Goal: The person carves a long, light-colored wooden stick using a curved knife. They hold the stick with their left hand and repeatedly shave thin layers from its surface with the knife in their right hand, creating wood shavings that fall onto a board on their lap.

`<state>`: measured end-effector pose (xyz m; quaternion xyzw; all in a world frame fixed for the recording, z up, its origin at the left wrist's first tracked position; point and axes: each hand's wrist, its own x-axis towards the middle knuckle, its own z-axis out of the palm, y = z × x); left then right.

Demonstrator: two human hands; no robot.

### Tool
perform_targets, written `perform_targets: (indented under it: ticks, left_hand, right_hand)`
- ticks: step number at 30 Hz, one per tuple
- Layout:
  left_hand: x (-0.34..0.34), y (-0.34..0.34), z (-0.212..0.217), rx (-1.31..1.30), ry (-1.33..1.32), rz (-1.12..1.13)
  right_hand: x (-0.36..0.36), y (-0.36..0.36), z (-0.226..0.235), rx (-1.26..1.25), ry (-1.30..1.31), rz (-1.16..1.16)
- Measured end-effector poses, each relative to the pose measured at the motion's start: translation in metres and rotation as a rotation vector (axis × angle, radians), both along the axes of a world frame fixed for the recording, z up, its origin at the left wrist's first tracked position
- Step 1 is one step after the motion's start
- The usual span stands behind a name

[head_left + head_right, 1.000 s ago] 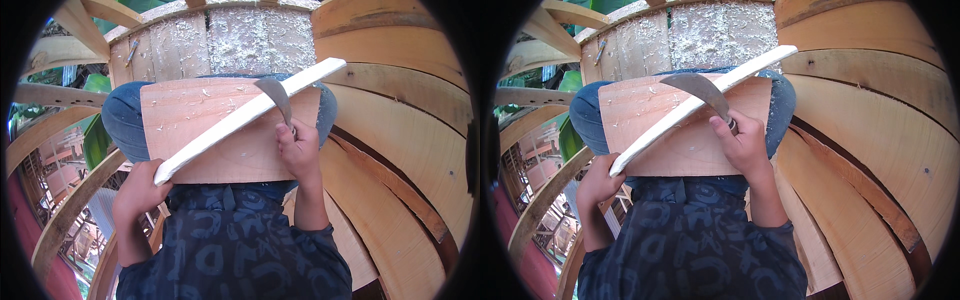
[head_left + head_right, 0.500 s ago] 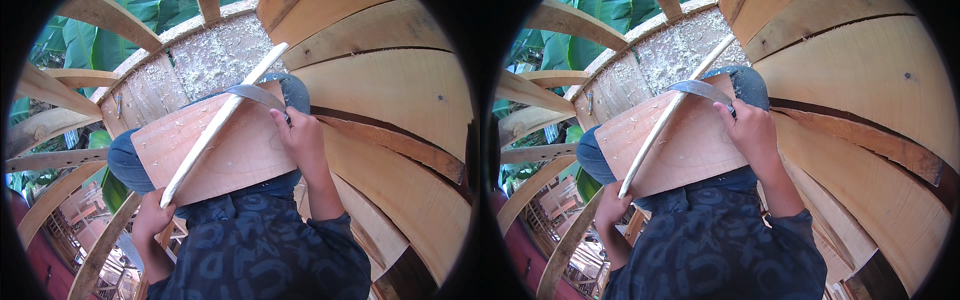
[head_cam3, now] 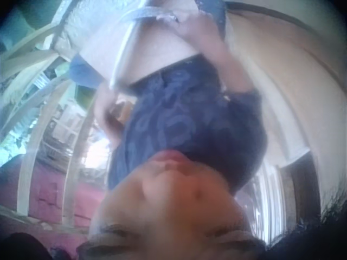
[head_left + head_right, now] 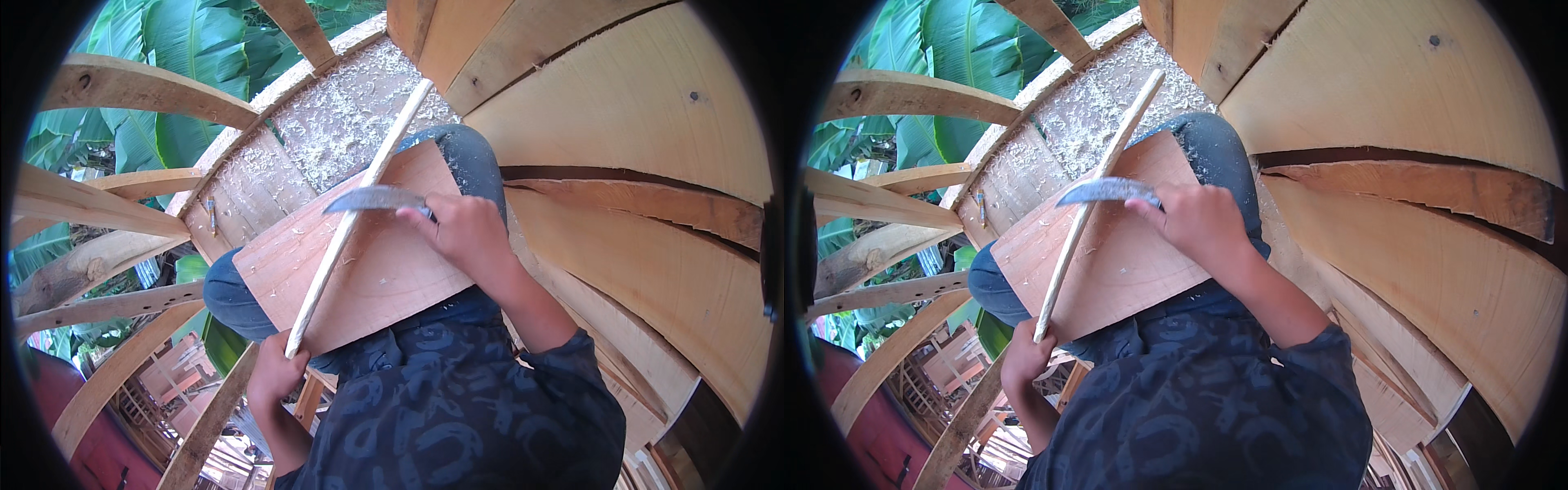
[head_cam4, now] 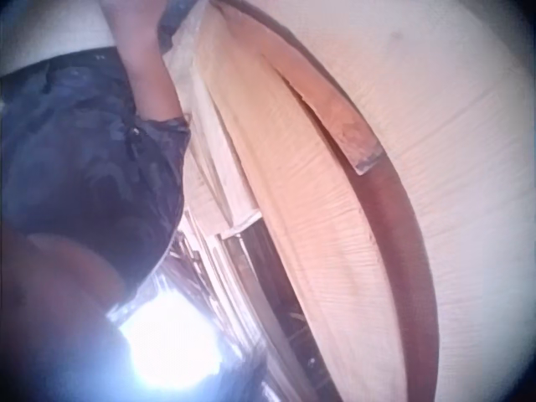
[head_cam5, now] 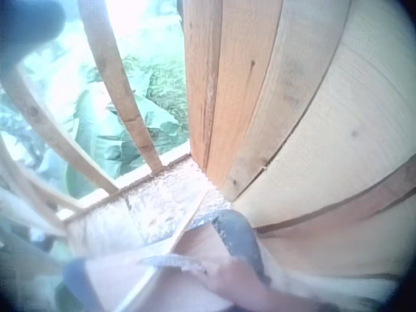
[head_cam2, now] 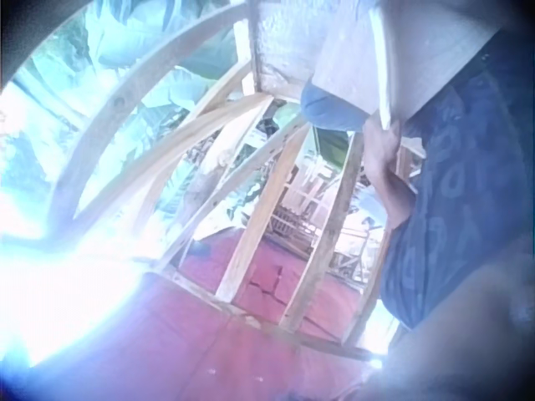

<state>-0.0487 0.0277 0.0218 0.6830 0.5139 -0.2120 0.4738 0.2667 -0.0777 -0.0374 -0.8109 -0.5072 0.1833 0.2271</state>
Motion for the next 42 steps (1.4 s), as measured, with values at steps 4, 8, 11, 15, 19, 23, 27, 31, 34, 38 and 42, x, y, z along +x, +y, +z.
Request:
perform_targets:
  ticks: [4, 8, 11, 15, 19, 23, 27, 31, 34, 38, 42]
  left_hand:
    - [0.001, 0.0, -0.006, -0.027, 0.012, 0.03]
    - [0.004, 0.003, -0.003, -0.028, 0.01, 0.025]
    - [0.004, 0.001, -0.004, -0.027, -0.018, 0.053]
    - [0.008, -0.002, -0.004, -0.01, 0.014, 0.076]
    - [0.006, -0.002, -0.004, -0.02, 0.015, 0.079]
    - [0.008, -0.003, -0.001, 0.002, -0.023, 0.049]
    - [0.008, -0.003, -0.002, 0.013, -0.025, 0.055]
    - [0.004, -0.003, -0.004, 0.028, -0.02, 0.039]
    - [0.005, -0.003, -0.003, 0.021, -0.02, 0.047]
    - [0.007, -0.003, -0.002, 0.006, -0.022, 0.045]
    - [0.002, -0.003, -0.007, 0.026, -0.037, 0.024]
  right_hand:
    - [0.008, 0.003, 0.0, -0.006, 0.023, -0.078]
    - [0.002, 0.002, -0.002, 0.048, 0.069, -0.106]
    - [0.006, 0.002, 0.001, 0.012, 0.117, -0.106]
    - [0.007, 0.004, -0.003, 0.056, 0.128, -0.113]
    - [0.011, 0.002, 0.001, 0.016, 0.143, -0.093]
    - [0.011, 0.001, 0.0, 0.04, 0.159, -0.1]
    - [0.01, 0.001, -0.001, 0.03, 0.153, -0.097]
    - [0.01, 0.002, -0.001, 0.026, 0.147, -0.09]
    - [0.01, 0.003, 0.0, 0.031, 0.146, -0.089]
    - [0.01, 0.002, -0.001, 0.039, 0.149, -0.088]
    - [0.01, 0.001, -0.002, 0.052, 0.137, -0.095]
